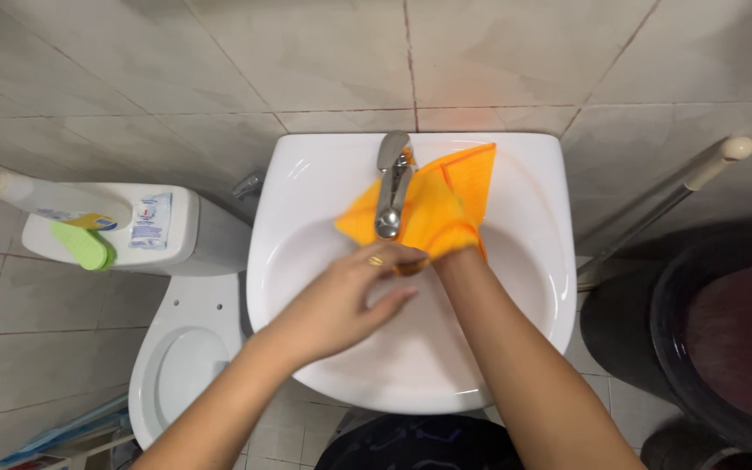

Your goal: The person cleans a bathroom sink and faucet by hand with a cloth, wiping the metal faucet handles and the basin surface.

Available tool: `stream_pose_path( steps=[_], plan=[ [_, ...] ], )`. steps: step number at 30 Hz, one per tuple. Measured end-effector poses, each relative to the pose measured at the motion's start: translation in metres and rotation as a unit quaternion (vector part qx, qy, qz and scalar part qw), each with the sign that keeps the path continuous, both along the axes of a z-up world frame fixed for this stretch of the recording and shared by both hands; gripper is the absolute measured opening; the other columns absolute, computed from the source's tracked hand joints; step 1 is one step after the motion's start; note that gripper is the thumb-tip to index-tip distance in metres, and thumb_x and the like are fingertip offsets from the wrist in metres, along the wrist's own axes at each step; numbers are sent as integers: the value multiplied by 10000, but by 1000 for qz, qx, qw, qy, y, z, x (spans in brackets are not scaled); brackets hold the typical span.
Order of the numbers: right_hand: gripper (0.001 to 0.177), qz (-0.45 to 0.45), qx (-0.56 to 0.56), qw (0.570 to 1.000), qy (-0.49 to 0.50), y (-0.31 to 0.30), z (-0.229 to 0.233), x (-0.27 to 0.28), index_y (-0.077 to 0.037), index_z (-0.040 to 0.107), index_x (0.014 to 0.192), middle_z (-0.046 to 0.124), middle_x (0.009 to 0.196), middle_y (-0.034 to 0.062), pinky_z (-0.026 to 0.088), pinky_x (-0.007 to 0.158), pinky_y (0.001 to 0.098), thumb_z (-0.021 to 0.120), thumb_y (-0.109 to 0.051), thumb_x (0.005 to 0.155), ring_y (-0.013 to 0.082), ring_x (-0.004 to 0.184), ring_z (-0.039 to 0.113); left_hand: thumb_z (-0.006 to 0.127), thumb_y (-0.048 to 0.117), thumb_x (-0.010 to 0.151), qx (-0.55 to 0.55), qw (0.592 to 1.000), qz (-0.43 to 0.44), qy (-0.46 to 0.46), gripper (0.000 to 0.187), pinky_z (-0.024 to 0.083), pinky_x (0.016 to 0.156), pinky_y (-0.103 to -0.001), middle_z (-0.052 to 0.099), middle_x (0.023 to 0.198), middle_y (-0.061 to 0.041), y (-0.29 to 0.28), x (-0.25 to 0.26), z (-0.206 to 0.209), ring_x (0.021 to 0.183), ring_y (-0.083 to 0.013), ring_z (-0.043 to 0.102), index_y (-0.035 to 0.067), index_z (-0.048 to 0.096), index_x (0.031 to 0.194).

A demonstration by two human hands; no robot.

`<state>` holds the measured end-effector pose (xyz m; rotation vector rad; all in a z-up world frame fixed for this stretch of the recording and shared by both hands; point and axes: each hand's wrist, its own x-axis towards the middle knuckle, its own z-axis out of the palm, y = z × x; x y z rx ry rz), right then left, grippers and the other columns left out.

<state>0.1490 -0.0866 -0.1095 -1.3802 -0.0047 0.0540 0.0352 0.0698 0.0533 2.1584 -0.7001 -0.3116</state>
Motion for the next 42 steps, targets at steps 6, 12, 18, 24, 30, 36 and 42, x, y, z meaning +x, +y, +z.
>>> stream_pose_path(
  steps=[6, 12, 18, 24, 30, 36, 42],
  plan=[
    [414, -23, 11, 999, 42, 20, -5, 16, -108, 431, 1244, 488, 1161, 44, 505, 849, 294, 740, -141, 970, 115, 1003, 579, 647, 159, 951, -39, 996, 60, 57, 337, 601, 874, -314, 715, 1204, -115, 34, -1, -3, 1005, -219, 755, 19, 656, 1257],
    [323, -57, 27, 995, 81, 28, -19, -1, -110, 466, 1188, 509, 1092, 37, 498, 793, 291, 706, -151, 976, 117, 937, 576, 604, 170, 982, -116, 966, 183, 139, 281, 598, 824, -282, 766, 1074, -49, 73, 35, -49, 904, -138, 728, 38, 681, 1218],
    [233, -9, 188, 972, 137, 10, -3, 25, -112, 500, 1131, 530, 1024, 31, 491, 736, 287, 671, -162, 982, 119, 871, 573, 565, 185, 1024, -177, 944, 238, 145, 262, 573, 786, -267, 749, 1031, -48, 91, 66, -85, 845, -112, 689, 44, 691, 1205],
    [148, -9, 142, 983, 120, 30, -1, -1, -113, 534, 1075, 551, 956, 24, 484, 680, 284, 636, -173, 987, 121, 805, 569, 553, 189, 1014, -194, 933, 227, 203, 263, 580, 748, -286, 740, 1027, -42, 97, 61, -110, 834, -116, 686, 50, 688, 1192],
    [81, -126, 188, 965, 134, 32, -4, -20, -115, 568, 1018, 572, 888, 17, 477, 623, 281, 602, -184, 993, 123, 739, 566, 548, 192, 1023, -207, 926, 230, 215, 254, 577, 730, -283, 735, 1011, -46, 101, 79, -134, 820, -118, 684, 38, 686, 1170],
    [120, 47, 273, 945, 176, 16, 8, 2, -81, 608, 1026, 616, 890, 43, 503, 625, 293, 546, -180, 1004, 161, 745, 593, 610, 212, 1024, -55, 971, 218, 81, 245, 559, 880, -343, 761, 1042, -82, 95, 105, -136, 953, -165, 720, 41, 718, 1161],
    [177, -10, 232, 963, 135, 17, 8, 13, -75, 638, 1081, 640, 945, 50, 513, 673, 286, 535, -182, 985, 176, 804, 602, 529, 36, 900, 244, 950, 149, -128, 429, 355, 1075, -517, 678, 1305, -85, 85, 102, -145, 1282, -241, 556, 45, 663, 1308]
  ],
)
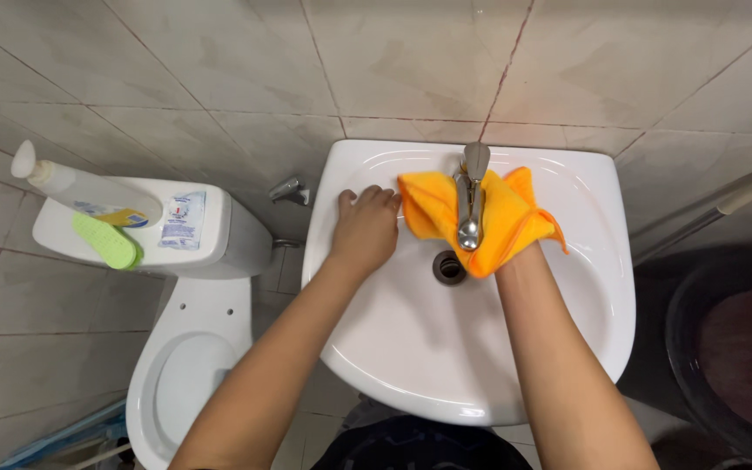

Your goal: The person cleans a bathroom sink and faucet by hand with a cloth, wiping the metal faucet handles and the basin surface.

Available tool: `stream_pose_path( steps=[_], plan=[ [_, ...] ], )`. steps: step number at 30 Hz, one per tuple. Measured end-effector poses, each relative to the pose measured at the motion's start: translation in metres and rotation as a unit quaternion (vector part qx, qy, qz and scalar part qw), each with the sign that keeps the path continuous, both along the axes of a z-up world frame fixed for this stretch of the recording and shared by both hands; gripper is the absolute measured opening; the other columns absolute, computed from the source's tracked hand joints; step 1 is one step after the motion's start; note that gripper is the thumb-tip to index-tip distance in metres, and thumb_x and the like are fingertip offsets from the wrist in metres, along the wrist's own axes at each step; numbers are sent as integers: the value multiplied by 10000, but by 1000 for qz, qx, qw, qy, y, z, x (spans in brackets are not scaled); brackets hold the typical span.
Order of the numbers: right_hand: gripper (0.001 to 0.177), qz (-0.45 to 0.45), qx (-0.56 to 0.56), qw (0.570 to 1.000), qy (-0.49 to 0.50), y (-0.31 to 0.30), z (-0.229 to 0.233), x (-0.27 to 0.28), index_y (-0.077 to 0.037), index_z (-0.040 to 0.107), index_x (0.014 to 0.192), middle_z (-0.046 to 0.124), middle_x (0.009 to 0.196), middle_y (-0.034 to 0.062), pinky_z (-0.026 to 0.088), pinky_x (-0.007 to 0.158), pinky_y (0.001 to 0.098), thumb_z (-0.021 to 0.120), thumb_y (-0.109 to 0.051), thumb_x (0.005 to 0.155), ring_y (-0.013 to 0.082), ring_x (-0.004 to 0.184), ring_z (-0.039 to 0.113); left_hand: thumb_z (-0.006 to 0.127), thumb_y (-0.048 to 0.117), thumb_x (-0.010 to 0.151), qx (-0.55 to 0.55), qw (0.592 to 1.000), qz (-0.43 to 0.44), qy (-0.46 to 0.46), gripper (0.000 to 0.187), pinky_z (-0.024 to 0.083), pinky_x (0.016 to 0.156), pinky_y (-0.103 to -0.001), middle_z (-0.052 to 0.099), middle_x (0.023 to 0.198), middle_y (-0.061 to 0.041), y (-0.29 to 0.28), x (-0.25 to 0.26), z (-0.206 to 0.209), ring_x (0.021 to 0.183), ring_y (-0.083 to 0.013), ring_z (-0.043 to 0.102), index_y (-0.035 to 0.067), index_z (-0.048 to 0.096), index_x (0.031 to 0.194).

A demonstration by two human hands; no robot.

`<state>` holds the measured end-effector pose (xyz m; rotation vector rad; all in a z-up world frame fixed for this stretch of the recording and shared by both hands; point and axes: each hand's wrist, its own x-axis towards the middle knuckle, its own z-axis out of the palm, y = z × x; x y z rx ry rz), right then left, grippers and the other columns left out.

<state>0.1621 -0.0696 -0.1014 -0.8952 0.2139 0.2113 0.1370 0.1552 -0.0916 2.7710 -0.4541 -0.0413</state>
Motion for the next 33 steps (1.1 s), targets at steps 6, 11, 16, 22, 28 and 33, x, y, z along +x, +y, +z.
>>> stream_pose_path(
  steps=[6, 11, 16, 22, 28, 33],
  plan=[
    [180, -134, -172, 976, -13, -9, -15, -38, -75, 644, 1089, 642, 963, 56, 512, 698, 294, 555, -172, 965, 186, 831, 604, 580, 100, 875, 111, 989, -24, -92, 476, 274, 1104, -609, 579, 1462, -83, 1, -7, -22, 1354, -231, 495, 25, 621, 1343],
    [187, -32, -360, 910, -201, -9, 1, -34, -74, 648, 1095, 644, 979, 60, 511, 719, 301, 572, -163, 949, 195, 853, 605, 623, 207, 906, 65, 998, -19, 9, 439, 237, 1120, -624, 559, 1483, -55, 6, -2, -11, 1390, -223, 466, 60, 632, 1320],
    [198, -34, -491, 834, -249, 7, 8, -4, -74, 653, 1102, 645, 994, 64, 510, 739, 308, 588, -155, 933, 203, 875, 607, 619, 212, 903, 98, 994, -29, -24, 482, 232, 1100, -631, 570, 1460, -73, 4, -4, -17, 1360, -218, 477, 40, 610, 1354],
    [215, -65, -511, 821, -248, 3, 9, -5, -74, 658, 1110, 647, 1013, 69, 509, 765, 316, 609, -145, 913, 214, 902, 608, 623, 212, 895, 106, 994, -26, -25, 513, 241, 1103, -617, 563, 1472, -73, 2, -5, -16, 1371, -208, 474, 38, 592, 1378],
    [234, -82, -542, 780, -301, -4, 15, -34, -74, 663, 1117, 648, 1031, 75, 508, 790, 325, 629, -135, 894, 224, 929, 610, 634, 221, 880, 124, 992, -29, -7, 523, 236, 1105, -615, 551, 1479, -86, 1, -6, -11, 1397, -220, 452, 35, 589, 1367],
    [253, -27, -575, 760, -300, -15, 21, -14, -73, 668, 1124, 650, 1047, 79, 507, 811, 332, 646, -127, 878, 233, 951, 612, 639, 226, 868, 123, 992, -33, -18, 548, 222, 1111, -628, 550, 1468, -94, -1, -5, -14, 1408, -228, 432, 23, 579, 1374]
  ],
)
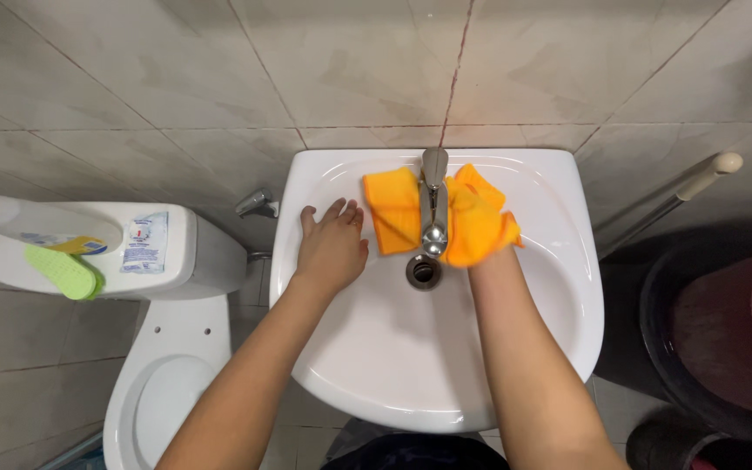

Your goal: The person cleans a bathroom sink and faucet by hand with a cloth, wiping the metal faucet handles and the basin surface.

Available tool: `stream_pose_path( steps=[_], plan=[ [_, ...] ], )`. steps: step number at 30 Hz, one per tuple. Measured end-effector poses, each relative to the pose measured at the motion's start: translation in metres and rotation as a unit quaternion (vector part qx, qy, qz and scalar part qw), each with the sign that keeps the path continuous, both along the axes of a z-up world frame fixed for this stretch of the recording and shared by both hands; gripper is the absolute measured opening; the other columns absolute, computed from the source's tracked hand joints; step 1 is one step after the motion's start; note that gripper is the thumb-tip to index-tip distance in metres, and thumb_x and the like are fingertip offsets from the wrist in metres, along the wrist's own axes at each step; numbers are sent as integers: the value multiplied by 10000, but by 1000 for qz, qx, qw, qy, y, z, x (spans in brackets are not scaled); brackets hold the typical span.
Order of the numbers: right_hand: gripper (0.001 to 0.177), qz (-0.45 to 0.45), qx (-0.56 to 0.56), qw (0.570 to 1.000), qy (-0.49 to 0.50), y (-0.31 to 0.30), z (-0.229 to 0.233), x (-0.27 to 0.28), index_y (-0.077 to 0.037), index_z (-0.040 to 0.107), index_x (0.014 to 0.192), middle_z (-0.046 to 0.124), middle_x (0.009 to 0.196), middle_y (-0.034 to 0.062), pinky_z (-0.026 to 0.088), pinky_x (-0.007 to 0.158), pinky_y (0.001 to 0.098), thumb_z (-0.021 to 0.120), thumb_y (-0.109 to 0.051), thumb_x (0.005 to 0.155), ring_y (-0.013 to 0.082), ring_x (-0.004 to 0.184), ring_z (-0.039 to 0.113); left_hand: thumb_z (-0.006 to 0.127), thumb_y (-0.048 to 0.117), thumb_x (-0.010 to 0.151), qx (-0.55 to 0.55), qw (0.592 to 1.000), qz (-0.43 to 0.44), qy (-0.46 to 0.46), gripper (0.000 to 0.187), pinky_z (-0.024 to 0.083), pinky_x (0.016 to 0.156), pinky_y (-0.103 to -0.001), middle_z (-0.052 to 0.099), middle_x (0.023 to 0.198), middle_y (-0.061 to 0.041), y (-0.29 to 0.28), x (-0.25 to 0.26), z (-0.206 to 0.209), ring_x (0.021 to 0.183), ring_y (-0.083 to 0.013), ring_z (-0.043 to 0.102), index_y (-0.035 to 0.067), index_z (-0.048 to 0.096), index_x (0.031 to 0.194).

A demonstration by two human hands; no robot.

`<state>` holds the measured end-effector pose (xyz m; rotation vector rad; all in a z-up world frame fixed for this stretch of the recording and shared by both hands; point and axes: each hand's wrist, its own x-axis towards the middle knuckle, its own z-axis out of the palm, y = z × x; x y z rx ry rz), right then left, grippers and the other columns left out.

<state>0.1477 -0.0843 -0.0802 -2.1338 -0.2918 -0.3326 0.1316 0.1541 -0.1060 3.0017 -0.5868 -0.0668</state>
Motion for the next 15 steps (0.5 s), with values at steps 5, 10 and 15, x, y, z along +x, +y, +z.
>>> stream_pose_path(
  steps=[5, 10, 15],
  plan=[
    [273, 49, 1, 994, 98, -4, 5, 26, -73, 672, 1131, 651, 1062, 83, 506, 831, 339, 662, -118, 861, 241, 974, 613, 630, 226, 877, 15, 1000, 5, 4, 530, 240, 1120, -616, 541, 1480, -99, -2, 6, -1, 1428, -215, 418, 24, 583, 1365],
    [294, 0, -28, 1000, -13, -4, 0, -18, -73, 676, 1137, 652, 1078, 88, 505, 852, 345, 679, -110, 845, 250, 996, 614, 630, 248, 895, 11, 999, 21, 33, 515, 252, 1132, -608, 530, 1489, -98, -3, 9, -4, 1427, -217, 418, 24, 582, 1356],
    [316, 24, 4, 999, 27, -47, 17, -8, -73, 681, 1144, 654, 1093, 92, 504, 873, 352, 696, -102, 829, 259, 1018, 616, 635, 246, 874, -7, 999, 21, 37, 535, 278, 1109, -607, 517, 1494, -102, 1, 8, -4, 1401, -223, 432, 30, 577, 1360]
  ],
)
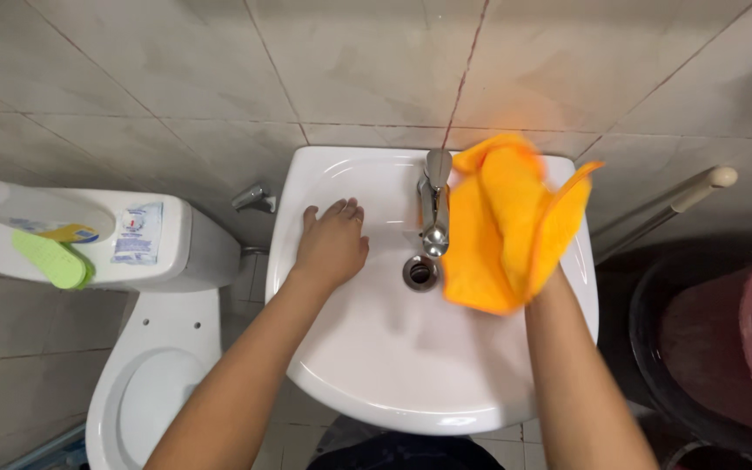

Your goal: The person cleans a bathroom sink and faucet by hand with a cloth, wiping the metal faucet handles and the basin surface.

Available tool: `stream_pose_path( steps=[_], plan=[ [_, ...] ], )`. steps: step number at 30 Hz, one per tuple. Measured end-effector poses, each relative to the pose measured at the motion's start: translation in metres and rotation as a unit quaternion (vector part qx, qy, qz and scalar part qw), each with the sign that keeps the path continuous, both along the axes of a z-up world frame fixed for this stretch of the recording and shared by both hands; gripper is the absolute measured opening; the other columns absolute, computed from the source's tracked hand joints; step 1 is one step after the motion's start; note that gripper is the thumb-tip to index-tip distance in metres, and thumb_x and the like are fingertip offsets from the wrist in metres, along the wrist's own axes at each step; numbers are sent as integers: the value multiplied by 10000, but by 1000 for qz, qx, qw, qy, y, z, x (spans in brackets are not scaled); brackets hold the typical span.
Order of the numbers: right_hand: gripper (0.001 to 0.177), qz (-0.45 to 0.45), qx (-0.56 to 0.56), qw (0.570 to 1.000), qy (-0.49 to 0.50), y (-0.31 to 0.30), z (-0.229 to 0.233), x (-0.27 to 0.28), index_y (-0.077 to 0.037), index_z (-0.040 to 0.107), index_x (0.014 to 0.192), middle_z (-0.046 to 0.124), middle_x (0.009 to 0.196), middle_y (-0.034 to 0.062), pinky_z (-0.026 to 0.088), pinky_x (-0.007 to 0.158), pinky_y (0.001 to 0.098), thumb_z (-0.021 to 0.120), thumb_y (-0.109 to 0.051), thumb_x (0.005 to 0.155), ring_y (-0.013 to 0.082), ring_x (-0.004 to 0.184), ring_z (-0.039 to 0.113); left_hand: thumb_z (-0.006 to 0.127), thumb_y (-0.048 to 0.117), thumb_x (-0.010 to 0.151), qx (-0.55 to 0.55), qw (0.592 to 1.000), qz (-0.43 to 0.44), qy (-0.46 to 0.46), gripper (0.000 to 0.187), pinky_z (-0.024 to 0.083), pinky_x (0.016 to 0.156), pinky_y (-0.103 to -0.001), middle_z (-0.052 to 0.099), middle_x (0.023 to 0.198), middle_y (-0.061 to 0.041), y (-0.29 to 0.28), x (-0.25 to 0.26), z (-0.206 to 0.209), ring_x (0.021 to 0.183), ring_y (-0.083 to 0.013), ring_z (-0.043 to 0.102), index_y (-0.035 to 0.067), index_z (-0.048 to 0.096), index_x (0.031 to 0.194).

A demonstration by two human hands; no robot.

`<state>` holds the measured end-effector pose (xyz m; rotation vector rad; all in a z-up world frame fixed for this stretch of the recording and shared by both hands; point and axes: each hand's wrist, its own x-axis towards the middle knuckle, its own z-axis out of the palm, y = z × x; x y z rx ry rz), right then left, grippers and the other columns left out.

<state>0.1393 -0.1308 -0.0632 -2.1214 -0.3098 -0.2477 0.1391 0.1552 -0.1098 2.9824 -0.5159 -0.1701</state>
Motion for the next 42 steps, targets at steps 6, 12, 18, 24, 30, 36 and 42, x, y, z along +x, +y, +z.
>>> stream_pose_path(
  steps=[6, 12, 18, 24, 30, 36, 42],
  plan=[
    [344, -25, -40, 991, -124, 51, -18, 54, -73, 686, 1151, 655, 1112, 97, 503, 898, 361, 716, -92, 809, 269, 1045, 617, 624, 295, 914, -3, 1000, -6, 5, 527, 287, 1135, -595, 505, 1507, -107, -4, 0, 9, 1438, -222, 409, 26, 570, 1364],
    [361, -75, 8, 978, -194, 60, -30, 40, -100, 680, 1221, 675, 1226, 88, 472, 1039, 374, 731, -54, 867, 287, 1179, 615, 615, 314, 912, -22, 1000, 0, 10, 583, 276, 1140, -587, 471, 1537, -114, 1, -7, 11, 1445, -224, 381, 20, 533, 1409],
    [522, -29, -42, 983, -174, 53, -8, 51, -64, 669, 1237, 660, 1227, 139, 434, 1041, 395, 767, -78, 725, 327, 1183, 577, 597, 304, 924, -42, 999, -7, 23, 586, 237, 1140, -601, 467, 1537, -98, 6, -6, 9, 1435, -214, 379, 32, 502, 1434],
    [439, 27, -66, 996, -52, 50, -4, 59, -96, 673, 1170, 691, 1187, 91, 508, 1029, 341, 718, -97, 733, 262, 1161, 651, 593, 305, 932, -15, 1000, -24, -2, 587, 227, 1140, -630, 475, 1540, -106, 5, -8, 10, 1442, -206, 391, 17, 507, 1437],
    [465, -83, -100, 976, -175, 53, -22, 37, -73, 649, 1310, 661, 1292, 152, 416, 1086, 430, 697, -117, 849, 364, 1241, 571, 592, 301, 928, -21, 1000, -21, 5, 589, 219, 1129, -636, 462, 1543, -105, 6, -7, 9, 1441, -204, 382, 17, 499, 1435],
    [382, 45, 149, 987, 48, 42, -36, 79, -72, 680, 1290, 714, 1250, 119, 493, 1030, 375, 603, -233, 952, 292, 1181, 639, 591, 307, 927, -4, 1000, -20, 15, 613, 216, 1139, -630, 443, 1555, -98, 4, -6, 11, 1451, -198, 373, 20, 472, 1456],
    [336, 26, 166, 985, -42, 55, -53, 69, -15, 653, 1264, 699, 1209, 115, 542, 981, 331, 599, -237, 1018, 222, 1112, 663, 589, 325, 921, 4, 1000, -23, 10, 632, 220, 1137, -629, 437, 1558, -108, 4, -9, 11, 1450, -197, 375, 20, 466, 1461]
  ],
)
